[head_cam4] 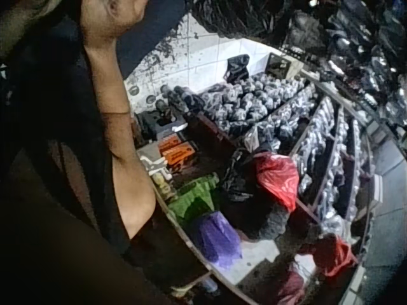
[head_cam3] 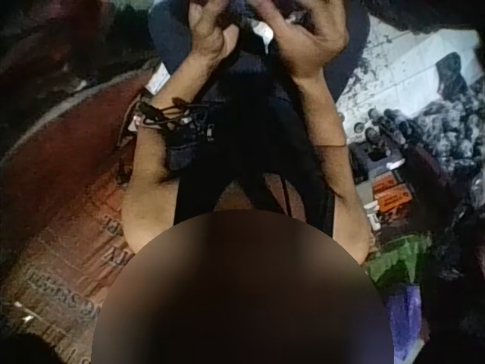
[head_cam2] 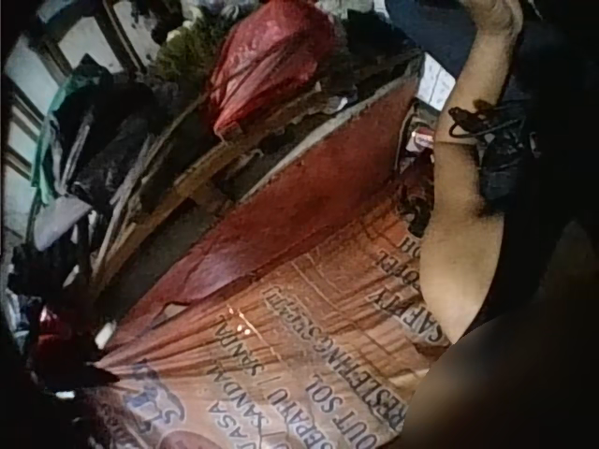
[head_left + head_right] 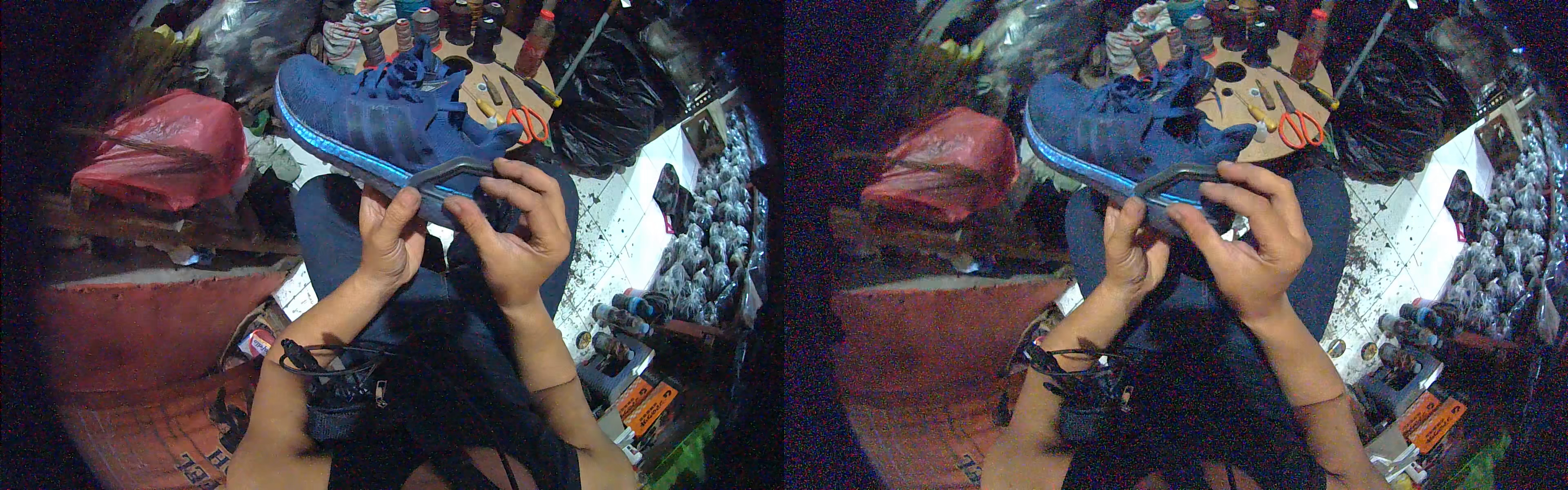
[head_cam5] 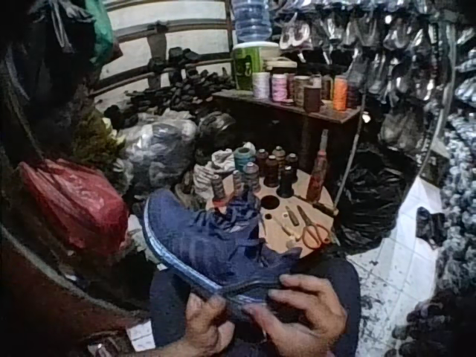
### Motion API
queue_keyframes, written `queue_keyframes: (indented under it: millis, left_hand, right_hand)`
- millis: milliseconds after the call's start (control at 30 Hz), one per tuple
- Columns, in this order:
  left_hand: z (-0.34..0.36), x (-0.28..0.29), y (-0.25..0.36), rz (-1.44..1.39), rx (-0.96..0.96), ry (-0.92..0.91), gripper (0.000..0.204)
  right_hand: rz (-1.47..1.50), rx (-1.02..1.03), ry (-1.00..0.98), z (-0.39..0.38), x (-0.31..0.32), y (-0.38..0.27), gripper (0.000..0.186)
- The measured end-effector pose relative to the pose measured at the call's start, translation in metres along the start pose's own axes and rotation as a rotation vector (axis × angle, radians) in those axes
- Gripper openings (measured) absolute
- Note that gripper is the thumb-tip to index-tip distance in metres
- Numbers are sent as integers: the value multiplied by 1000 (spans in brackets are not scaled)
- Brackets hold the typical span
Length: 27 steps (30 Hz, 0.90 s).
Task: The person applies glue from a small bottle to the sole edge of a blue sneaker, then presses a rubber strip along the glued area. They rotate the shoe to inspect the bond and continue pressing the strip into place.
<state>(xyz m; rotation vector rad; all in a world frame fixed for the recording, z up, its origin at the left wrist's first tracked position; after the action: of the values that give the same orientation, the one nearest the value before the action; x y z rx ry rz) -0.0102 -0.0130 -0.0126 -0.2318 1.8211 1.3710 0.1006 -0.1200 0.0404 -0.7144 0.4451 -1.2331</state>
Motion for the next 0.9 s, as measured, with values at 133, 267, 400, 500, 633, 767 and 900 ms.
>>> queue_keyframes:
  millis: [133,267,400,500,633,767,900]
  left_hand:
    - [5,7,-1,55,116,4,56]
    - [9,8,2,-89,247,-47,68]
    - [8,1,6,-210,315,-40,76]
    - [9,0,8,-207,330,-18,78]
    - [13,12,8,-362,357,-68,71]
    - [19,29,3,-443,396,-146,82]
    - [26,37,-2,-486,463,-170,80]
  right_hand:
    - [62,-4,6,-3,-4,1,35]
    - [182,-157,77,-5,-12,8,85]
    - [406,-435,6,-13,-18,4,118]
    - [495,-413,-37,-16,-27,-2,117]
    - [451,-328,-65,-15,-35,-12,107]
    - [296,-248,-106,-11,-35,-23,95]
    - [221,-225,-87,-4,-36,-31,91]
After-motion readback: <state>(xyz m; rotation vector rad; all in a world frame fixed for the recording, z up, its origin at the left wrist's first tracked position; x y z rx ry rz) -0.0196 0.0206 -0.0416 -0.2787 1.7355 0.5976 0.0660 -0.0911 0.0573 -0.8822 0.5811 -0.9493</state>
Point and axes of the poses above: each hand's wrist, its own z-axis towards the middle knuckle, its own x-axis out of the back of the hand, y = z × x, the point moved 1 cm from there along z, towards the middle knuckle, and after that the axes turned 9 degrees about y, right-handed, at the moved point
